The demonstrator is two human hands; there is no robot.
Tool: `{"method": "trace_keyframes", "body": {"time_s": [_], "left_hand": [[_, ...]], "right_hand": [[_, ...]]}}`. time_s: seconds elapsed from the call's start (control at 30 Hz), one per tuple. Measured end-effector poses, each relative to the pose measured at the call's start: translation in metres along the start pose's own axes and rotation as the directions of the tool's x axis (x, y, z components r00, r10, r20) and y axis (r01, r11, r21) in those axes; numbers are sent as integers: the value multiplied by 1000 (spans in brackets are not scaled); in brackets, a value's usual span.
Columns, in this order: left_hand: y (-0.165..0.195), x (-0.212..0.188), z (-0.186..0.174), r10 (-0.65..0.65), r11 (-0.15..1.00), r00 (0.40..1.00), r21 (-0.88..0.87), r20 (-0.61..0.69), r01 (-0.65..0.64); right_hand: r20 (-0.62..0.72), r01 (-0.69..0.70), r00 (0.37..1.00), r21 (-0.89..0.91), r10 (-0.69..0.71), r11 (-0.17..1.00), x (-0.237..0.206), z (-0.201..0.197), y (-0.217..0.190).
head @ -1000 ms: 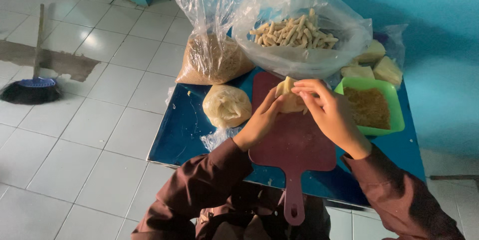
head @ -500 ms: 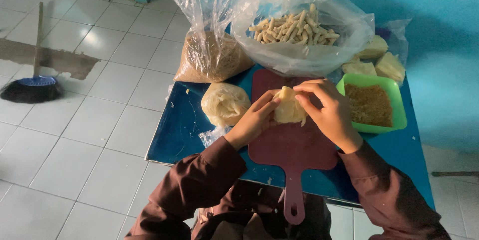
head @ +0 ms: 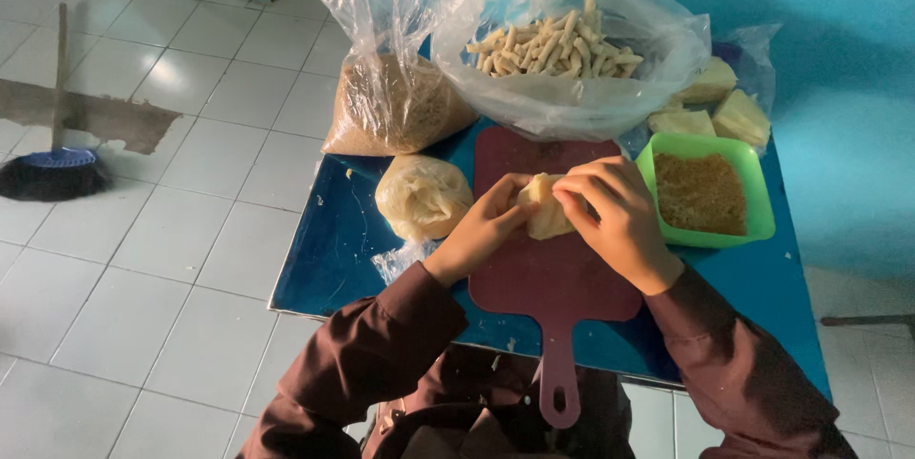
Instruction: The person folds thin square pastry wrappers by hand into small triangular shapes and stacks them in an overlapping diamond pattern on a pink cutting board. They repeatedly take a wrapper from a plastic bag, fold it, press the fold, and place it on the growing stack, and near the end use a small white spoon to press along the folded pieces.
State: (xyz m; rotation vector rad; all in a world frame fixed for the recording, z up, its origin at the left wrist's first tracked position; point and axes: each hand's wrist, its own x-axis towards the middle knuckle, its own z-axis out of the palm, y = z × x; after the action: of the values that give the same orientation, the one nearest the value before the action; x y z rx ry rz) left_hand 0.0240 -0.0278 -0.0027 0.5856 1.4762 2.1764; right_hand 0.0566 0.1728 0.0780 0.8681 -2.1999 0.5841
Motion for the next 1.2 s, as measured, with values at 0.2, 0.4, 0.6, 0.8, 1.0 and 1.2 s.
{"method": "trace_keyframes", "body": {"time_s": [0.2, 0.4, 0.6, 0.8, 1.0, 1.2], "left_hand": [[-6, 3, 0, 69, 998, 997, 1, 32, -70], [-4, 1, 1, -4, 994, 1000, 111, 3, 3], [-6, 3, 0, 57, 996, 997, 62, 48, -60], [-6, 2, -2, 44, 991, 997, 121, 63, -51], [6, -1, -1, -117, 981, 993, -152, 17, 119], [-3, 4, -5, -129, 991, 990, -30, -54, 128]], "right_hand": [[-37, 46, 998, 20, -45, 999, -5, 7, -1], [-23, 85, 996, -19, -86, 996, -5, 7, 0], [-5, 79, 997, 17, -79, 997, -2, 4, 0], [18, 114, 993, -36, -113, 993, -2, 2, 1], [1, 33, 999, 107, -34, 994, -2, 0, -1], [14, 39, 999, 182, -42, 983, 0, 0, 1]]}}
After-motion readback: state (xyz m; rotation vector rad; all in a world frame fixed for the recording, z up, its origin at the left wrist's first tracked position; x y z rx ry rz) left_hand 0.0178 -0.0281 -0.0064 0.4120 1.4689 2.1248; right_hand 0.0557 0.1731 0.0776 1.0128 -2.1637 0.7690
